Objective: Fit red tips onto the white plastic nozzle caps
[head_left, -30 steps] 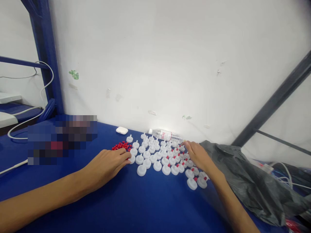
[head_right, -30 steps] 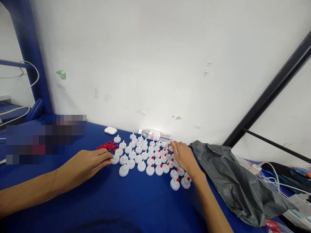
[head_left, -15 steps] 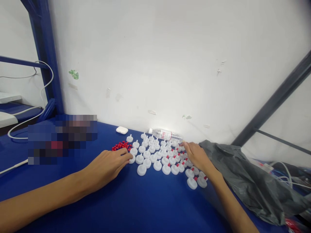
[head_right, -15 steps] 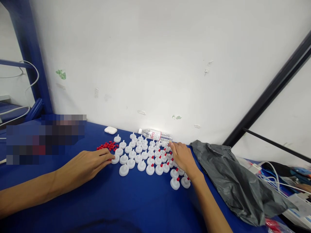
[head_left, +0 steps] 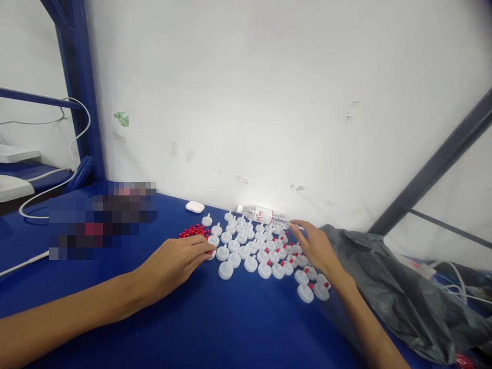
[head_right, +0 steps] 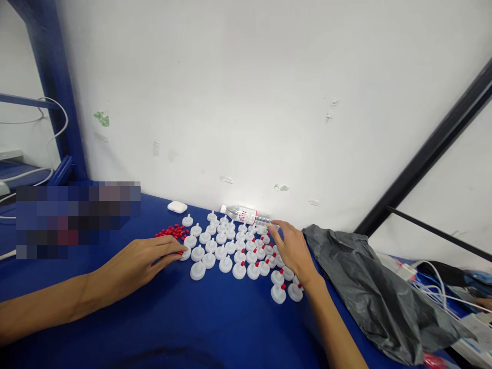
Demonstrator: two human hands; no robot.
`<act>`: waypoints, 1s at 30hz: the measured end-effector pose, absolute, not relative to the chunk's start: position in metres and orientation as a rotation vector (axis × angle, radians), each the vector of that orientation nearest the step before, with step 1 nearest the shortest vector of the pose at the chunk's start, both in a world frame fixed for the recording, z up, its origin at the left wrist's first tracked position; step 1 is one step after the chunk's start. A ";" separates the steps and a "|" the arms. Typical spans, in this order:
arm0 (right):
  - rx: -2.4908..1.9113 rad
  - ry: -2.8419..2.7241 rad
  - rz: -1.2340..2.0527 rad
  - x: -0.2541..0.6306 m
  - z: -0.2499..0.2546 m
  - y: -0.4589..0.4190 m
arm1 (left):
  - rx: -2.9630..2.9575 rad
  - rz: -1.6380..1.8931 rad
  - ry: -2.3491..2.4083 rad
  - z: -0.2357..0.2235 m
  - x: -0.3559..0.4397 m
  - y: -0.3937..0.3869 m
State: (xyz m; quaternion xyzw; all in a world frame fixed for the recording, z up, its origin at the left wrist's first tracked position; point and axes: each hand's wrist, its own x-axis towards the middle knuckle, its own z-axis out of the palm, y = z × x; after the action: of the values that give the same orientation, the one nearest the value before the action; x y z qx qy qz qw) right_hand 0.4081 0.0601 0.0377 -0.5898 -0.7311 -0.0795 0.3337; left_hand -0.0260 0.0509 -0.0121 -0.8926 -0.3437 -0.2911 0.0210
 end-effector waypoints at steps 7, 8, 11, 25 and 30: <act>-0.978 -2.204 -0.237 0.322 0.036 0.024 | -2.755 -1.186 -0.876 -0.011 -0.022 0.048; -0.907 -2.251 -0.239 0.309 0.033 0.018 | -2.750 -1.218 -0.853 -0.010 -0.021 0.046; -0.735 -2.358 -0.246 0.279 0.026 0.003 | -2.739 -1.300 -0.782 -0.007 -0.018 0.042; -0.505 -2.285 -0.257 0.260 0.022 -0.004 | -2.793 -1.362 -0.663 -0.001 -0.011 0.032; -0.494 -2.251 -0.283 0.259 0.022 -0.007 | -2.774 -1.332 -0.673 -0.005 -0.012 0.033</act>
State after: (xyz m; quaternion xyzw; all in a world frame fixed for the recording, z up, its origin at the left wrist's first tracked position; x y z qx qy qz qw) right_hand 0.2591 -0.0074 0.0222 -0.1951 -0.8891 -0.1116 0.3987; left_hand -0.0122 0.0333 -0.0048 -0.8806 -0.2138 -0.4229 -0.0041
